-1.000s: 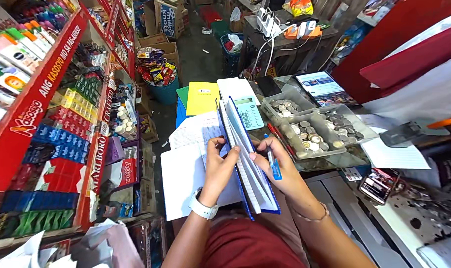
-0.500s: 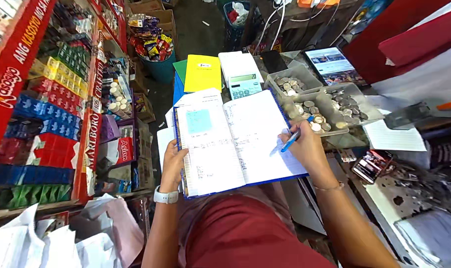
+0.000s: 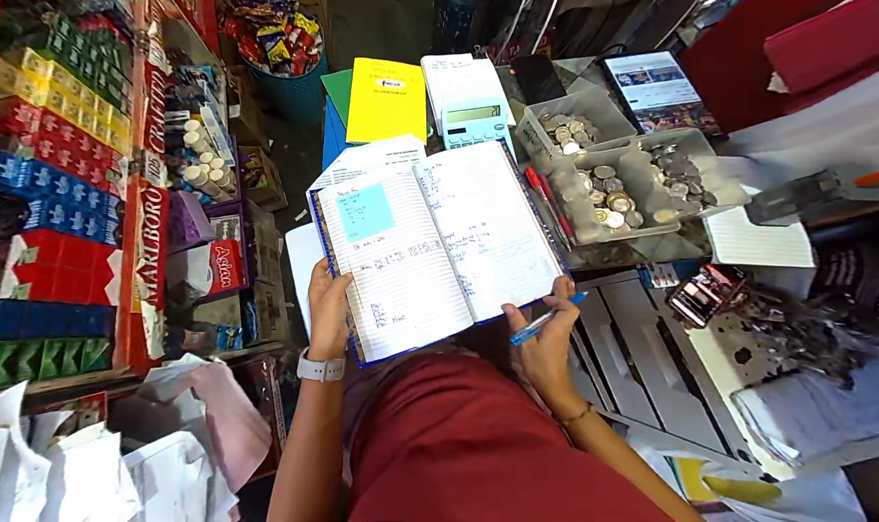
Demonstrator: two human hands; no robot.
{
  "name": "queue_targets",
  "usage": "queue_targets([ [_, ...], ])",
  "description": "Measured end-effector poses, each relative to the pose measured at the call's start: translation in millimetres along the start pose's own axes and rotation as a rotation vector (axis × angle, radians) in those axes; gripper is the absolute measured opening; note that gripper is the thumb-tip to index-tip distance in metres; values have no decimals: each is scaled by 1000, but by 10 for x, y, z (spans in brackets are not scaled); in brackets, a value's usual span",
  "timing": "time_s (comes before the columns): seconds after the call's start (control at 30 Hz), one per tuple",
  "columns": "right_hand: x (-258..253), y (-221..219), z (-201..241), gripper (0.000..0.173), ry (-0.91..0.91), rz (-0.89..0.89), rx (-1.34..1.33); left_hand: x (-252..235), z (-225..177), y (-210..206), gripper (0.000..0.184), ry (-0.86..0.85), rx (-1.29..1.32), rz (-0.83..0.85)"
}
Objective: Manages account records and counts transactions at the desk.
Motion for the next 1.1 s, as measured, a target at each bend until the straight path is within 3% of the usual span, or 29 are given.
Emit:
queue_targets([
  [0.13, -69, -22, 32, 77, -38, -1, 62, 7, -3, -6, 32, -25, -60, 33],
  [0.27, -131, -29, 51, 67, 4, 31, 87, 19, -17, -14, 62, -29, -161, 86],
  [0.37, -163, -72, 188, 46, 30, 4, -21, 6, 5, -1, 73, -54, -172, 94],
  [0.43, -162, -123, 329, 22, 162, -47, -135, -2, 14, 10, 89, -96, -190, 129],
  [0.5, -125, -180, 467, 9, 369, 3, -269, 2, 10, 24, 80, -137, -244, 156],
  [0.57, -112, -192, 587, 15, 549, 181, -348, 8, 6, 40, 43, -161, -309, 161],
  [0.63, -101, -163, 609, 28, 556, 288, -396, 15, -20, 30, 26, -141, -334, 133],
  [0.73, -70, -113, 324, 42, 306, 93, -281, 20, -57, 1, 37, -92, -333, 71],
  [0.83, -111, -68, -13, 62, 105, -19, 21, -17, -35, 14, 20, -118, -403, 70],
  [1.1, -118, -80, -67, 62, 90, 32, 169, -55, 1, 21, 23, -109, -430, 61],
])
Point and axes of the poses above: each hand's wrist, its own x-axis away from the middle knuckle, its own y-axis out of the back of the hand, z = x × y, the point moved 1 cm from there along -x, towards the middle knuckle, and after that the axes turned 13 degrees about z, right-handed, at the moved point
